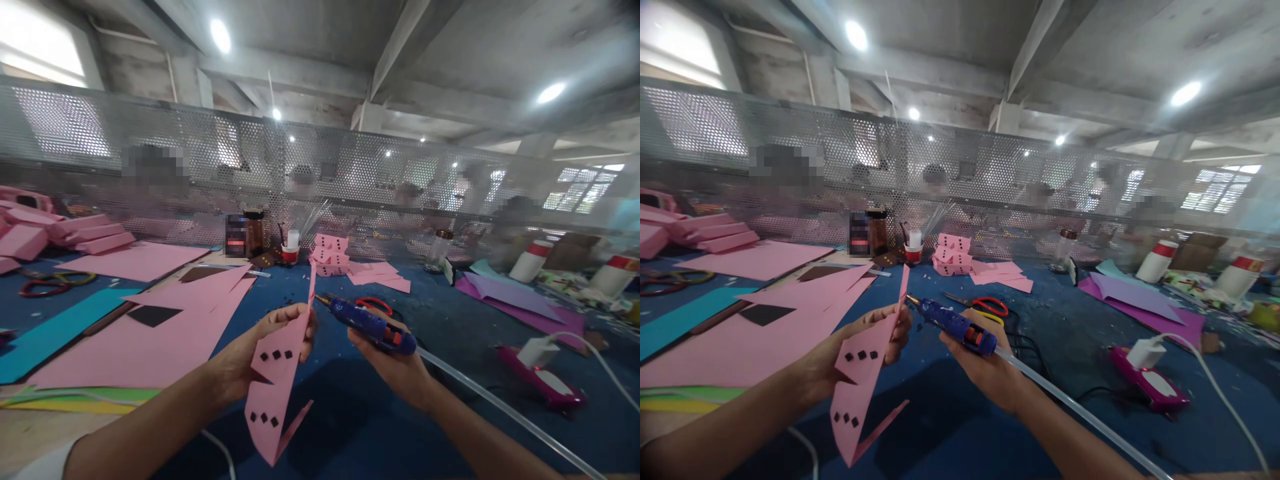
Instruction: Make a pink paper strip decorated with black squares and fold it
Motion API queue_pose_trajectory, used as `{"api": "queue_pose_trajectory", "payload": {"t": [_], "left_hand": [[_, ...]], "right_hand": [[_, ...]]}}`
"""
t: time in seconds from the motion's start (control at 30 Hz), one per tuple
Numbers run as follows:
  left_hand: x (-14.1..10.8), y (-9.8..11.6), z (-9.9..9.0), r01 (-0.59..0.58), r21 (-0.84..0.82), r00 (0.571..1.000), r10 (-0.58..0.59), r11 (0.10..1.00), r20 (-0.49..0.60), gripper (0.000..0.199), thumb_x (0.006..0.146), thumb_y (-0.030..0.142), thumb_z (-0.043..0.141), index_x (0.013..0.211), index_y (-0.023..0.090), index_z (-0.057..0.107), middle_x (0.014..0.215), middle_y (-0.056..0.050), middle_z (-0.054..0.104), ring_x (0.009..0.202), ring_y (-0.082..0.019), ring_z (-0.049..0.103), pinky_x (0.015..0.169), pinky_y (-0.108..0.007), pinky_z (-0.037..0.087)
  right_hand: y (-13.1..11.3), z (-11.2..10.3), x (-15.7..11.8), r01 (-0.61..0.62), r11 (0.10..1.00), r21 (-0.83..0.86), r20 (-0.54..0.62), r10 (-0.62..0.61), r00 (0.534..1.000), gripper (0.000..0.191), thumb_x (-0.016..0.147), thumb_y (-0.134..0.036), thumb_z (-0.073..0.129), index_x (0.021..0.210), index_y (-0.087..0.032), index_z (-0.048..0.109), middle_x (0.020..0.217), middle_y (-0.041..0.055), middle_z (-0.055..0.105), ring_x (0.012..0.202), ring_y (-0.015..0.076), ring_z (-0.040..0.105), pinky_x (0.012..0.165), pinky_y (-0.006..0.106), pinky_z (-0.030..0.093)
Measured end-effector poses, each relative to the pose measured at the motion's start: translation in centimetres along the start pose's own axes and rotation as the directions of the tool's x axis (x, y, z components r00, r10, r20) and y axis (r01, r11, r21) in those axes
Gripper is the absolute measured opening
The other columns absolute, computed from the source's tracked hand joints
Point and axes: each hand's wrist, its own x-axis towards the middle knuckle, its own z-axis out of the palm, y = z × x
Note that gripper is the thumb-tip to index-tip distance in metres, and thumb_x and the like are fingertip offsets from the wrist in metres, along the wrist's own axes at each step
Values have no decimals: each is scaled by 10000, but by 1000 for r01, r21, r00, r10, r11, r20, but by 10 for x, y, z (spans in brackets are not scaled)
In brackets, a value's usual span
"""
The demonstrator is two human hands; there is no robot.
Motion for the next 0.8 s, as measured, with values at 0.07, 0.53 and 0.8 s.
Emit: {"api": "queue_pose_trajectory", "payload": {"t": [0.07,0.53,0.8], "left_hand": [[1,0,0,3,12,1000,-2,1000,-9,220,770,282,758,907,126,685,811,-20,569,664,-104,534,582,-191,458],[1,2,2,5,63,999,-2,998,-49,152,825,261,689,876,120,667,786,-31,552,665,-111,520,619,-219,470],[0,1,1,10,27,996,-8,1000,-89,214,801,265,719,968,141,669,855,-20,547,679,-100,530,618,-201,455]], "right_hand": [[1,1,0,4,1000,5,1,-4,1000,183,873,-369,647,909,-193,610,746,-18,519,639,116,442,598,246,391],[-3,-1,1,35,996,-85,29,-33,999,181,878,-374,633,892,-194,619,749,-10,560,652,130,483,621,255,405],[-7,-2,1,28,997,-67,74,-23,997,185,892,-379,613,879,-195,614,749,-12,544,653,127,469,617,250,401]]}}
